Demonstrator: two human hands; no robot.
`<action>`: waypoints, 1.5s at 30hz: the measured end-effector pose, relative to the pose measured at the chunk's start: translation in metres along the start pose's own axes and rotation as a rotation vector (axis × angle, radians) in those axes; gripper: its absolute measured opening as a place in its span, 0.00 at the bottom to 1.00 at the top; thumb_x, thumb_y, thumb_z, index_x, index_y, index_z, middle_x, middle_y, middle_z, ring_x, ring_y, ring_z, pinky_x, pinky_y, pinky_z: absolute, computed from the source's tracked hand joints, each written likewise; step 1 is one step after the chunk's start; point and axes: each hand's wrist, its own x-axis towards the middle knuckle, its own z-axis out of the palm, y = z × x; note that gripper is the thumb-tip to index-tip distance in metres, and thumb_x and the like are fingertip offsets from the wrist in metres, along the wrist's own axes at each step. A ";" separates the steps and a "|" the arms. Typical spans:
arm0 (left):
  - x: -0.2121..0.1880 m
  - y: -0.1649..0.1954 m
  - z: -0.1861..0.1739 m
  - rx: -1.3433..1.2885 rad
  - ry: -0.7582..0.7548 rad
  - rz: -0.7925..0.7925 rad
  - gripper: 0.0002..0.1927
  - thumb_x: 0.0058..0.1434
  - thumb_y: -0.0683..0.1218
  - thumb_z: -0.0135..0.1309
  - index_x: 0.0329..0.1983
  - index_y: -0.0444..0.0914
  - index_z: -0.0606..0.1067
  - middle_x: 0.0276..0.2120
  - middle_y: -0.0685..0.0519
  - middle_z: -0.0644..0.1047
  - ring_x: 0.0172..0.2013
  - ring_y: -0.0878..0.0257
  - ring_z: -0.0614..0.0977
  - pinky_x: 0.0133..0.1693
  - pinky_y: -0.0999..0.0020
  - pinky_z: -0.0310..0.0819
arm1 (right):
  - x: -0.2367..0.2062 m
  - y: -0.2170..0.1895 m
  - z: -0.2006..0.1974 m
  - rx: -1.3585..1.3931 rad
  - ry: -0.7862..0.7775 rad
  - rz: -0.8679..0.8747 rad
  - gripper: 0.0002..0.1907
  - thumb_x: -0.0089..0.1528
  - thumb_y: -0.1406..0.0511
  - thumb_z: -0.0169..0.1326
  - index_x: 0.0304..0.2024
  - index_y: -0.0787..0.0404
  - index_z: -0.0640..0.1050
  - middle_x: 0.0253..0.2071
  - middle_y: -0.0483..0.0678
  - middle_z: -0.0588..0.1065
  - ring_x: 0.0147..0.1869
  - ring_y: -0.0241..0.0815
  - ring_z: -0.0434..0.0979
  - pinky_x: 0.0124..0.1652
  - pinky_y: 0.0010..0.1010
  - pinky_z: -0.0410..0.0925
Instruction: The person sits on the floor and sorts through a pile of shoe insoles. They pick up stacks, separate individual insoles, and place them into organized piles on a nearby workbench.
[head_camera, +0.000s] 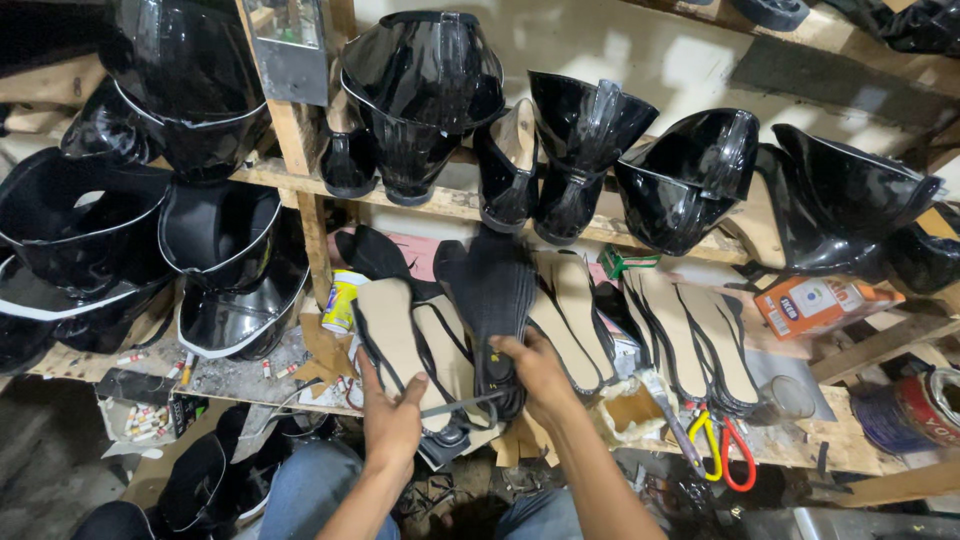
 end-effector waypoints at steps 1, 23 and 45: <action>0.004 -0.001 -0.002 -0.036 0.003 -0.004 0.52 0.57 0.36 0.55 0.79 0.46 0.40 0.67 0.45 0.68 0.54 0.59 0.79 0.51 0.67 0.76 | -0.001 -0.001 -0.003 -0.034 0.031 -0.075 0.31 0.56 0.63 0.60 0.58 0.73 0.70 0.49 0.56 0.79 0.49 0.44 0.80 0.50 0.34 0.72; 0.003 0.015 0.006 -0.030 -0.535 -0.032 0.30 0.70 0.59 0.42 0.72 0.45 0.58 0.64 0.53 0.71 0.63 0.58 0.71 0.60 0.61 0.64 | -0.093 -0.023 0.035 -1.232 0.119 -0.356 0.31 0.61 0.60 0.53 0.68 0.56 0.68 0.54 0.55 0.72 0.49 0.58 0.77 0.48 0.45 0.71; -0.010 0.016 -0.017 -0.703 -0.458 -0.194 0.26 0.65 0.51 0.53 0.63 0.36 0.68 0.53 0.46 0.78 0.51 0.56 0.82 0.53 0.55 0.78 | -0.140 0.036 0.029 -0.408 -0.121 -0.497 0.54 0.56 0.70 0.64 0.77 0.61 0.46 0.73 0.62 0.64 0.74 0.55 0.66 0.67 0.38 0.60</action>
